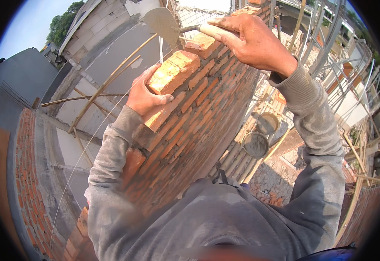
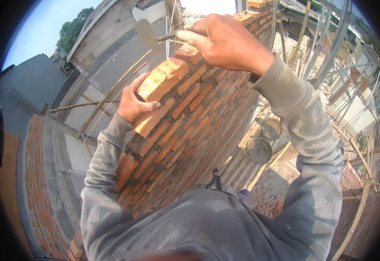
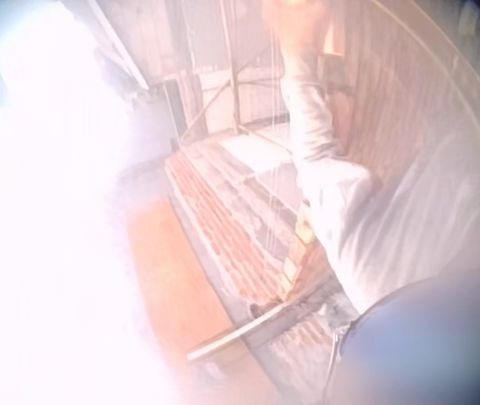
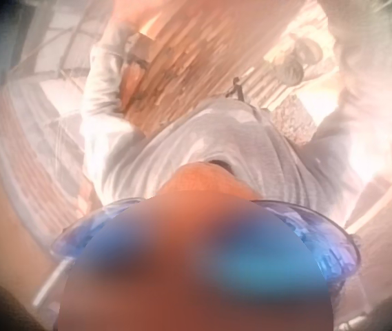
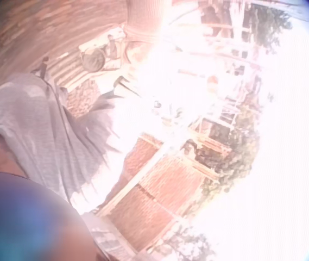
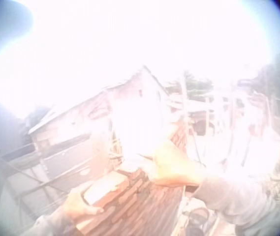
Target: The person scoops mortar from a headpan with a trowel, spreads it on a brick wall, and places bricks one by one. The person taps bricks into alignment and scrapes excess mortar from the joints.
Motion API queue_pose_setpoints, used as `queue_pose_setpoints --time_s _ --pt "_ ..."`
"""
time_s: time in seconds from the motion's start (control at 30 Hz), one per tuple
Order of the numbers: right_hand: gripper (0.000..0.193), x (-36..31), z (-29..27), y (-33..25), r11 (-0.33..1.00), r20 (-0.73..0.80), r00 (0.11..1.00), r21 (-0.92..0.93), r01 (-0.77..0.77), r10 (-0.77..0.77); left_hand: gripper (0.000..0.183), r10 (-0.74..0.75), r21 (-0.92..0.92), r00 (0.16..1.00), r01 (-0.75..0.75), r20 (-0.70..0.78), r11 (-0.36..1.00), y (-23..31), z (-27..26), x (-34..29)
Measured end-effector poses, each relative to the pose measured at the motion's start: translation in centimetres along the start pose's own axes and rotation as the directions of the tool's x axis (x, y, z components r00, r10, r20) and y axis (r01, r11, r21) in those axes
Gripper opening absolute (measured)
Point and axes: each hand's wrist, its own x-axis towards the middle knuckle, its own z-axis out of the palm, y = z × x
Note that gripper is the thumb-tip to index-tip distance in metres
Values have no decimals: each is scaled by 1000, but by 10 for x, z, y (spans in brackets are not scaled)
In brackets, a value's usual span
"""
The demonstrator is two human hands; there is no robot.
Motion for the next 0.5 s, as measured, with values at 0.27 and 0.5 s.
queue_pose_setpoints --time_s 0.27,0.5 --pt "36 -31 -36 -9 941 -44 962 225 -253 269 134 -143 -424 988 104 -61 900 -2 2 4" --pt "32 -21 -2 -23 984 54 986 71 -164 160 99 -95 -176 994 85 -52 981 6 6 11"
